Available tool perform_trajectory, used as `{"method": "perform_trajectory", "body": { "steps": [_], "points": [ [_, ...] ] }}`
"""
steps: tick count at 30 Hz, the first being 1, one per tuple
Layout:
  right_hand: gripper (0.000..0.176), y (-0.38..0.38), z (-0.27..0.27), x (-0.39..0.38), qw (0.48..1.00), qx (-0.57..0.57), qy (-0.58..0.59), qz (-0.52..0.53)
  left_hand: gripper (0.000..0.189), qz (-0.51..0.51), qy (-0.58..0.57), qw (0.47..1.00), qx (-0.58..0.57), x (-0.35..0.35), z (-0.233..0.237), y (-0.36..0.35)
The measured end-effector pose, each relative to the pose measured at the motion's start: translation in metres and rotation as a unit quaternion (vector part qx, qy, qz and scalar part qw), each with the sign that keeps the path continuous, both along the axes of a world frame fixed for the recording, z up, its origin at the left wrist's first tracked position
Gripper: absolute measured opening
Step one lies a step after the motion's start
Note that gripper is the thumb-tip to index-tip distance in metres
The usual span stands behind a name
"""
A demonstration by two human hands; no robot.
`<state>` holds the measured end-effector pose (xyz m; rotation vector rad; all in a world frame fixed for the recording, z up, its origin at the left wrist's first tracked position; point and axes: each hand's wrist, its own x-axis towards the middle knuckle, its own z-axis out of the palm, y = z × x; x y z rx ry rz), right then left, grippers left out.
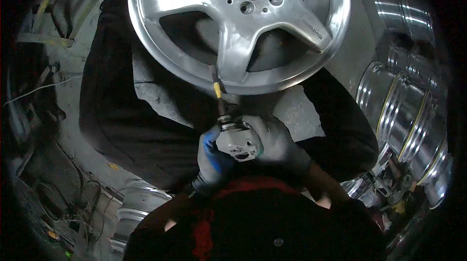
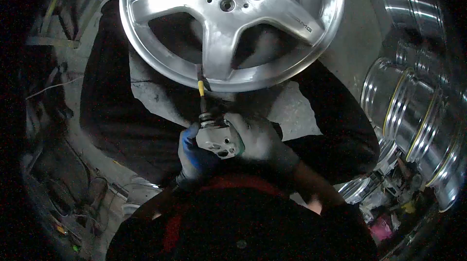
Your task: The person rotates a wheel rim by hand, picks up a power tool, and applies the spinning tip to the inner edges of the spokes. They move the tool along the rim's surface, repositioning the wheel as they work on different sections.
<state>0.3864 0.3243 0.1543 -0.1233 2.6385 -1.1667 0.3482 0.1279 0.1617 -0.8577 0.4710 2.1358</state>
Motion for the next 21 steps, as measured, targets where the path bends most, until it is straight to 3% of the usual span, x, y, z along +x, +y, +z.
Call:
{"method": "perform_trajectory", "body": {
  "steps": [2,3,5,9,12,14,18,20,21],
  "points": [
    [0.065,-0.002,0.010,-0.007,1.000,-0.012,-0.001,-0.006,0.047,-0.091,0.072,0.980,-0.164,0.000,0.007,0.002],
    [0.066,-0.004,0.013,-0.011,1.000,-0.023,0.002,-0.009,0.047,-0.094,0.073,0.979,-0.165,-0.002,0.009,0.002],
    [0.066,-0.006,0.012,-0.014,0.999,-0.031,-0.004,-0.010,0.046,-0.006,-0.017,0.994,-0.110,-0.007,0.011,0.002],
    [0.066,-0.004,0.007,-0.009,0.998,-0.040,-0.043,-0.004,0.045,-0.055,0.037,0.987,-0.149,-0.004,0.007,0.001],
    [0.065,0.000,0.003,-0.002,0.999,-0.029,-0.030,-0.010,0.042,0.009,-0.016,0.998,-0.057,0.000,0.002,0.004],
    [0.072,0.003,-0.006,0.007,1.000,-0.004,-0.015,-0.003,0.053,-0.059,-0.004,0.994,-0.089,0.001,0.002,0.004],
    [0.080,0.001,-0.006,0.009,0.999,0.011,-0.046,0.004,0.054,-0.058,-0.002,0.994,-0.095,0.009,-0.009,-0.001],
    [0.081,-0.001,-0.006,0.006,1.000,-0.007,-0.022,0.001,0.055,-0.165,0.157,0.947,-0.226,0.014,-0.011,-0.007],
    [0.081,-0.003,-0.006,0.005,1.000,-0.024,0.001,-0.002,0.055,-0.167,0.158,0.947,-0.226,0.017,-0.013,-0.009]
  ]
}}
